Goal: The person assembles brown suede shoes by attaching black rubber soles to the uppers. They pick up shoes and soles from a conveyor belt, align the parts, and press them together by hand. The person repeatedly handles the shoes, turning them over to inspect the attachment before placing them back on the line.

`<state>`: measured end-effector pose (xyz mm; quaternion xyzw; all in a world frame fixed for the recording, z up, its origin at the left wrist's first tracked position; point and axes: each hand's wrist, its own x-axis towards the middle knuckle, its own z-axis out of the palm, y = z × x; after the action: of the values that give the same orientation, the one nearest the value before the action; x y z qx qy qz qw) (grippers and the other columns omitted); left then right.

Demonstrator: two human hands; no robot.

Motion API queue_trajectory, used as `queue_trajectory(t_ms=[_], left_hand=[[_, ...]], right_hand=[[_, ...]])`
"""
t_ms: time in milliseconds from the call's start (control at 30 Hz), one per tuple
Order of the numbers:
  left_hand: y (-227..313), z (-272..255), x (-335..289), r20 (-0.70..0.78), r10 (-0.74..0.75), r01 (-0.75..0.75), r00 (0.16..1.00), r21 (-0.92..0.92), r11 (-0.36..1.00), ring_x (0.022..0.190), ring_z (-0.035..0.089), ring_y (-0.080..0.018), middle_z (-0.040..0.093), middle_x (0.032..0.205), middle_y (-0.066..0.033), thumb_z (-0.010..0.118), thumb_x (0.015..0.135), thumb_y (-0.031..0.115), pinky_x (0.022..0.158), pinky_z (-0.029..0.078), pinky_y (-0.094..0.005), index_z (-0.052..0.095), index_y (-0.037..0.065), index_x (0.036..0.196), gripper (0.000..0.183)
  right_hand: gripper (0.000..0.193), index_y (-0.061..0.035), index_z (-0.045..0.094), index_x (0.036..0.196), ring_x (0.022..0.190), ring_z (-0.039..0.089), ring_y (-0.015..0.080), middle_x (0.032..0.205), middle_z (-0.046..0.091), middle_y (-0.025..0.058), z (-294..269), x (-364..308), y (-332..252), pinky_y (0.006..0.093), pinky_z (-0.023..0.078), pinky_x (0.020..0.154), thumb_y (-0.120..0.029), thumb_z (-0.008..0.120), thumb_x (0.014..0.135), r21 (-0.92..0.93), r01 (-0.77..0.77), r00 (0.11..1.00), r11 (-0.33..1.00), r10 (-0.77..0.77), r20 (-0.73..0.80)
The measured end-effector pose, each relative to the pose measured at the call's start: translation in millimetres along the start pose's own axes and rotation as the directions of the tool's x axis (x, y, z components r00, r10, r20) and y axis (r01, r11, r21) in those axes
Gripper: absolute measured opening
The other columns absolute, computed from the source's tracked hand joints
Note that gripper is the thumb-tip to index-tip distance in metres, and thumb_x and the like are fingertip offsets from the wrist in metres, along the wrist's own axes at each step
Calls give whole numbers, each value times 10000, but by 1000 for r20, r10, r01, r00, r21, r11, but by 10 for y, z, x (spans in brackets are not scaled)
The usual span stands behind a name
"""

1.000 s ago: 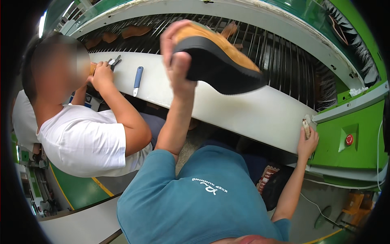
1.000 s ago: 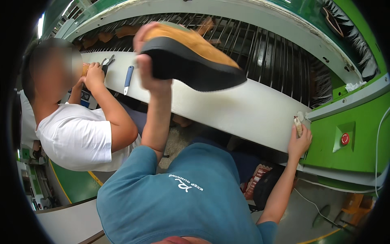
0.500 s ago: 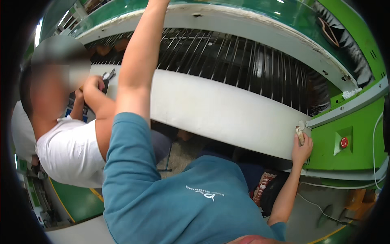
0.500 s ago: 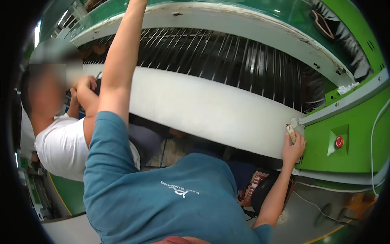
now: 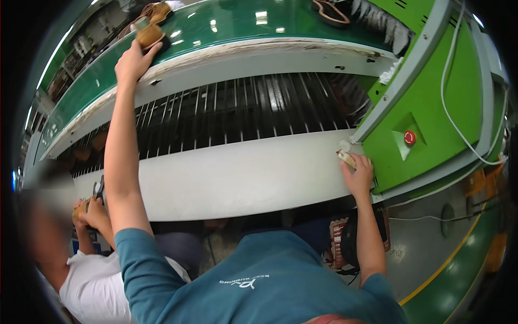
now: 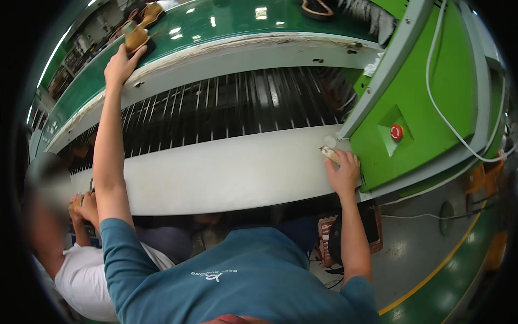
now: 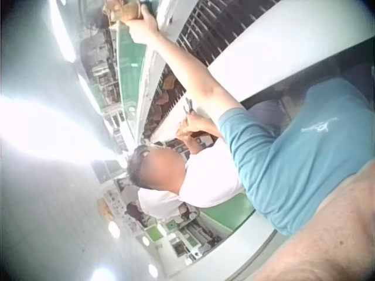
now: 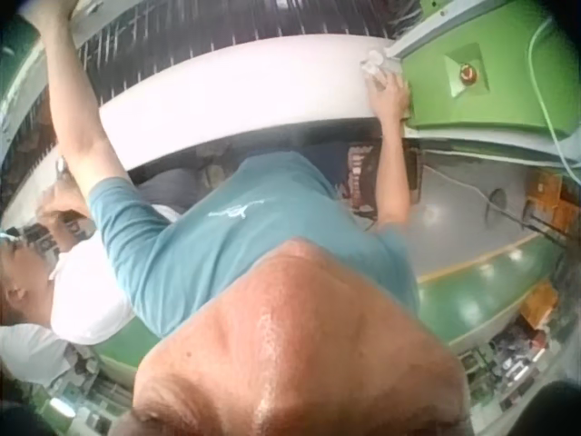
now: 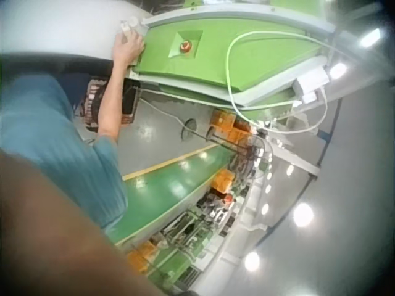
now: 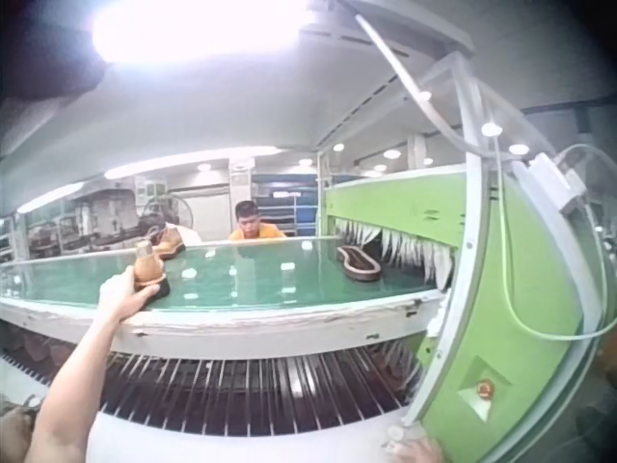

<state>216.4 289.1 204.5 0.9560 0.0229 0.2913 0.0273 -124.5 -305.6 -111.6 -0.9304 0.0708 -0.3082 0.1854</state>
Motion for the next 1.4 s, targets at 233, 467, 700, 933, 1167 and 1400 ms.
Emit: queue_trajectory(t_ms=[233, 467, 700, 933, 1167, 1400], left_hand=[[166, 5, -215, -444, -88, 17, 892, -161, 987, 973, 784, -404, 811, 1001, -165, 775, 944, 449, 859, 612, -543, 775, 110, 995, 343], [1121, 490, -1425, -833, -139, -557, 536, -472, 683, 978, 772, -366, 798, 1008, -129, 824, 879, 272, 888, 618, -482, 764, 100, 965, 202], [2057, 1695, -2960, -455, 211, -501, 865, -757, 420, 902, 722, -293, 705, 948, -65, 826, 805, 130, 712, 600, -438, 704, 105, 840, 130], [2099, 2011, -3209, -137, 519, -398, 843, -809, 432, 905, 746, -302, 731, 919, -73, 809, 857, 221, 762, 609, -476, 798, 97, 867, 125], [2093, 2018, -3168, -19, 465, -235, 885, -880, 412, 900, 754, -314, 749, 920, -76, 820, 861, 238, 760, 605, -484, 804, 99, 868, 140], [1593, 2127, -2662, 154, 576, -183, 803, -855, 485, 962, 771, -344, 798, 1015, -105, 803, 900, 299, 823, 616, -499, 832, 115, 939, 190]], right_hand=[[379, -74, 775, 1227, 1137, 656, 384, 1164, 723, 133, 41, -28, 115, 492, 518, 1007, -283, 865, 924, -10, 30, 999, 1000, -30, 22], [391, -50, 766, 1243, 1133, 656, 380, 1170, 720, 146, 41, -2, 109, 493, 520, 997, -312, 852, 966, -70, 19, 998, 997, -15, 57], [425, -14, 743, 1264, 1131, 674, 392, 1199, 711, 168, 16, 16, 83, 481, 527, 1005, -346, 820, 1010, -79, 18, 995, 997, -11, 94], [404, 1, 735, 1270, 1125, 666, 380, 1187, 698, 172, 45, -7, 67, 463, 529, 1003, -300, 815, 1012, -83, -58, 991, 995, 68, 119], [477, -9, 700, 1410, 1233, 625, 421, 1290, 679, 224, 36, 95, 256, 528, 485, 1087, -271, 792, 1023, -340, 79, 995, 937, -55, 80], [597, -62, 642, 1511, 1363, 582, 397, 1426, 642, 200, 470, 629, -1780, 502, 451, 1171, -146, 818, 947, 114, 395, 891, 911, -411, 192]])
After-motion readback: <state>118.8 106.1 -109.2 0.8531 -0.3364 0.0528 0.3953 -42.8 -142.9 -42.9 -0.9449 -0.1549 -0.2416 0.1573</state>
